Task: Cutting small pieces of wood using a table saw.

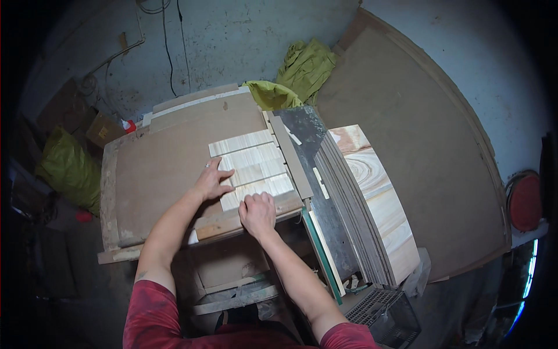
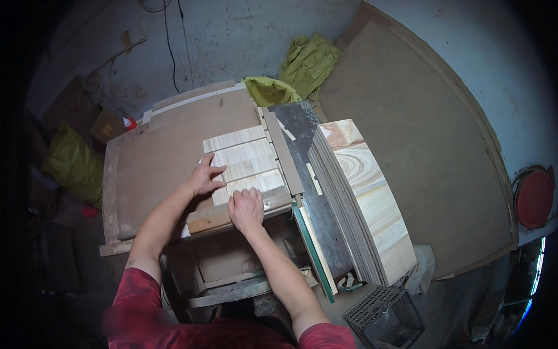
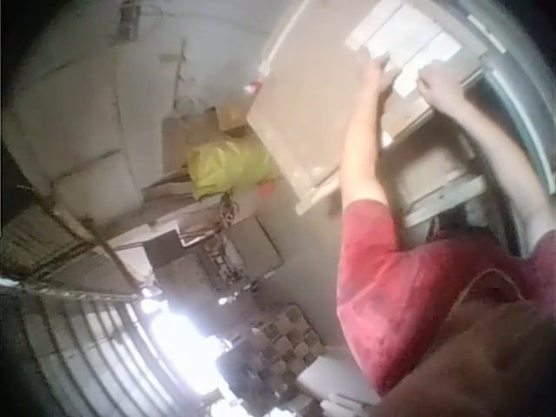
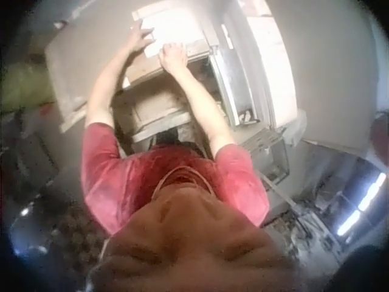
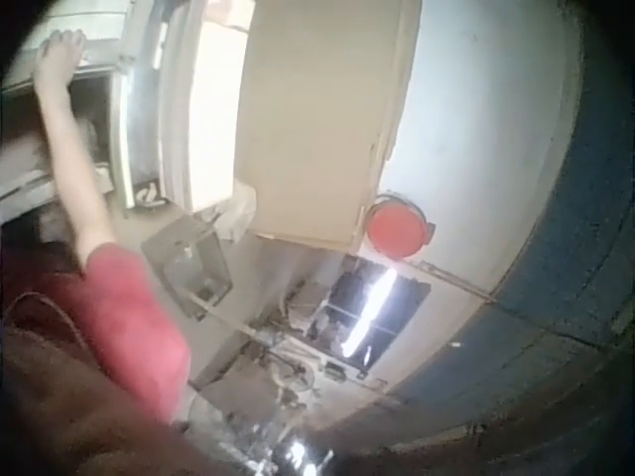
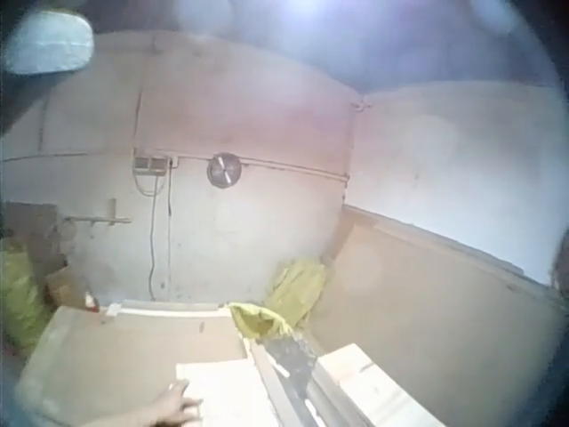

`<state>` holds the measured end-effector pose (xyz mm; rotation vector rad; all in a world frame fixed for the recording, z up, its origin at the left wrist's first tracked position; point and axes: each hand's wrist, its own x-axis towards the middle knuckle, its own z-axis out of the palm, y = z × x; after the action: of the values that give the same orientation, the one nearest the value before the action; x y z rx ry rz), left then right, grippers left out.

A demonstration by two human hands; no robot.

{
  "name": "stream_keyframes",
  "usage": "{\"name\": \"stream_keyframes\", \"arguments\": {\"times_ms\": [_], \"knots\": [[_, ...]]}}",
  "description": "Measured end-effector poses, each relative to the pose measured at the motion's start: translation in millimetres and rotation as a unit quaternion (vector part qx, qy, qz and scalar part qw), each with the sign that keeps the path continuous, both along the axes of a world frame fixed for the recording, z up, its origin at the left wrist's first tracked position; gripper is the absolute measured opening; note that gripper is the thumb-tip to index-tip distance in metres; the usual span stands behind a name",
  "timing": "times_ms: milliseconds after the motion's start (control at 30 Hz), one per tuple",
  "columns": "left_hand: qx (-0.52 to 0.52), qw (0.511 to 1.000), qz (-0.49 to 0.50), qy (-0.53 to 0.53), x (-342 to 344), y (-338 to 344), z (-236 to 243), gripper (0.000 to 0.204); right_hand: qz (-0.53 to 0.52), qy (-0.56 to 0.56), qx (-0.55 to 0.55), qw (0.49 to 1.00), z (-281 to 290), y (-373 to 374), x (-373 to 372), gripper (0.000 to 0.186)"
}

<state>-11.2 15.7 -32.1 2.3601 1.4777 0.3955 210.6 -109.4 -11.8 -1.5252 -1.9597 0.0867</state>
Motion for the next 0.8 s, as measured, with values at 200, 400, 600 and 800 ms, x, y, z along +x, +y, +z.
{"name": "stream_keyframes", "arguments": {"times_ms": [200,400,600,800], "knots": [[-0.073,0.997,0.036,0.01,6.5,11.6,11.0,0.071,-0.002,-0.02,-0.038,0.999,-5.9,16.4,-2.3,0.021],[-0.052,0.998,0.017,-0.006,31.8,-54.7,13.6,0.072,-0.017,-0.016,-0.032,0.999,2.1,-50.3,25.5,0.019],[-0.032,0.999,0.002,-0.04,59.2,-180.2,23.7,0.076,-0.013,0.011,-0.03,0.999,11.6,-170.4,57.7,0.02],[-0.041,0.997,-0.02,-0.063,97.4,-303.2,24.1,0.085,-0.015,0.002,-0.012,1.0,11.3,-291.8,107.9,0.018]]}}
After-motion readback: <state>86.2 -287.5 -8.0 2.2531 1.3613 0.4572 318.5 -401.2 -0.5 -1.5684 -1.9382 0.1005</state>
